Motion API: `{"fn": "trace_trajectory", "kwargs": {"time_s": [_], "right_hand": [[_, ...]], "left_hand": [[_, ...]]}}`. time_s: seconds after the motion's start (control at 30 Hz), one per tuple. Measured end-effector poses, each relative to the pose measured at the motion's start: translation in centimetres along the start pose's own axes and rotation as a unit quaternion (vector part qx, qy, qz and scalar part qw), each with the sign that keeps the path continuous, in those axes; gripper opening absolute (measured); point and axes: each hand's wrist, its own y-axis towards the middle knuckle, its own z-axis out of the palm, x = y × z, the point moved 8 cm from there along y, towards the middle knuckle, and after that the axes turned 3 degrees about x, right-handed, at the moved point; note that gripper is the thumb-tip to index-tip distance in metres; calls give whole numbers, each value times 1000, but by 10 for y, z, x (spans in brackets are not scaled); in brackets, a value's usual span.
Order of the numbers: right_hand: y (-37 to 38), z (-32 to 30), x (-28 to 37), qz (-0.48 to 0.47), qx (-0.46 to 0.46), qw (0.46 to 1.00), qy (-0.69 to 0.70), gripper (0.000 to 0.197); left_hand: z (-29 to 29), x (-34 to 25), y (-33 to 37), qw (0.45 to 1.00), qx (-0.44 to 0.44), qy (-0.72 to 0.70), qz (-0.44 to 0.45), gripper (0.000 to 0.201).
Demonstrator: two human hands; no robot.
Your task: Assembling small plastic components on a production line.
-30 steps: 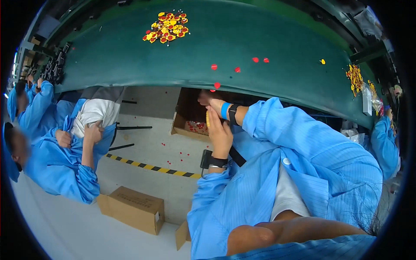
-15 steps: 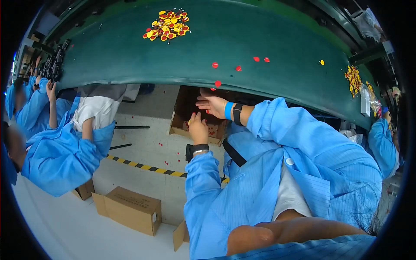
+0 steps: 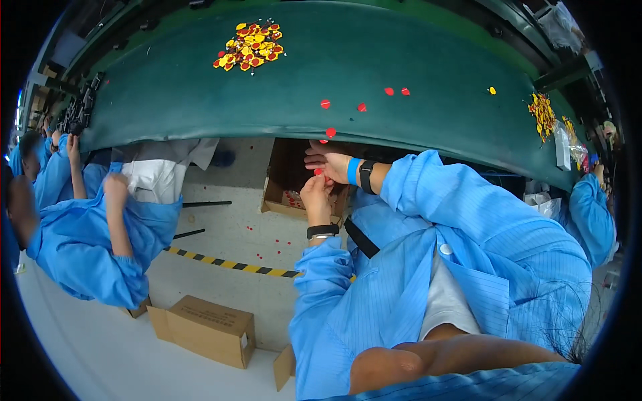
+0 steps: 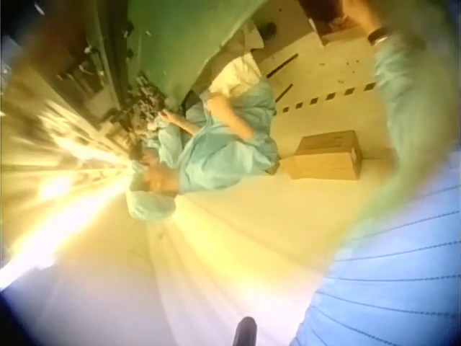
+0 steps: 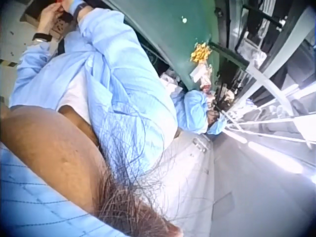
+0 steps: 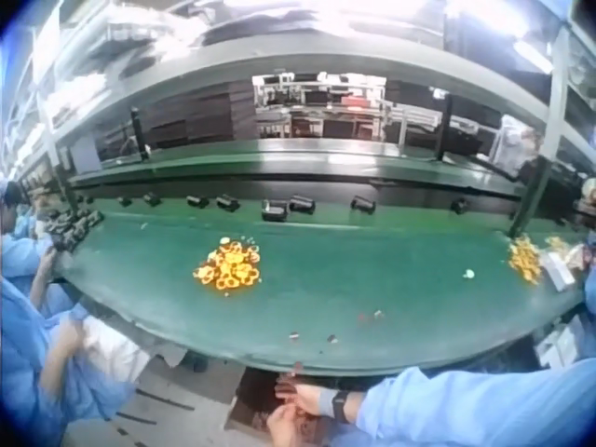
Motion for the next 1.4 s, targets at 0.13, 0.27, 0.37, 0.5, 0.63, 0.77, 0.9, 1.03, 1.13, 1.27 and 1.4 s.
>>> {"fn": "trace_trajectory", "kwargs": {"time_s": [0.13, 0.27, 0.37, 0.5, 0.63, 0.77, 0.9, 1.03, 1.13, 1.27, 1.4], "right_hand": [[-2, -8, 6, 24, -16, 999, -35, 66], [-28, -2, 31, -7, -59, 986, -155, 60], [-10, -38, 18, -12, -106, 955, -277, 53], [21, -72, 6, -9, -104, 842, -530, 44], [19, -63, 5, -67, -14, 907, -415, 42], [-5, -11, 24, -95, 64, 933, -342, 41], [-25, -15, 36, -16, -70, 981, -180, 61], [13, -45, -6, 53, 14, 997, -45, 66], [-1, -34, 2, 66, -11, 998, 8, 67], [4, -44, -2, 63, -19, 996, 62, 68], [-3, -37, -1, 79, -30, 994, 68, 67]], "left_hand": [[-31, 5, 17, 995, -30, 92, 10, 19], [-60, 9, 37, 887, -56, 455, 62, 56], [-90, 20, 51, 830, -131, 541, 27, 61], [-78, 0, 43, 816, -180, 549, -25, 42], [-68, -1, 52, 790, -146, 594, -47, 37], [-112, 40, 71, 856, -132, 498, 36, 73], [-119, 34, 77, 804, -149, 570, 82, 93], [-89, 13, 50, 932, -129, 338, 34, 63], [-32, -16, 11, 941, -73, 309, 115, 37], [65, -67, -56, 875, 8, 413, 253, 33], [93, -72, -76, 758, 21, 531, 378, 32]]}}
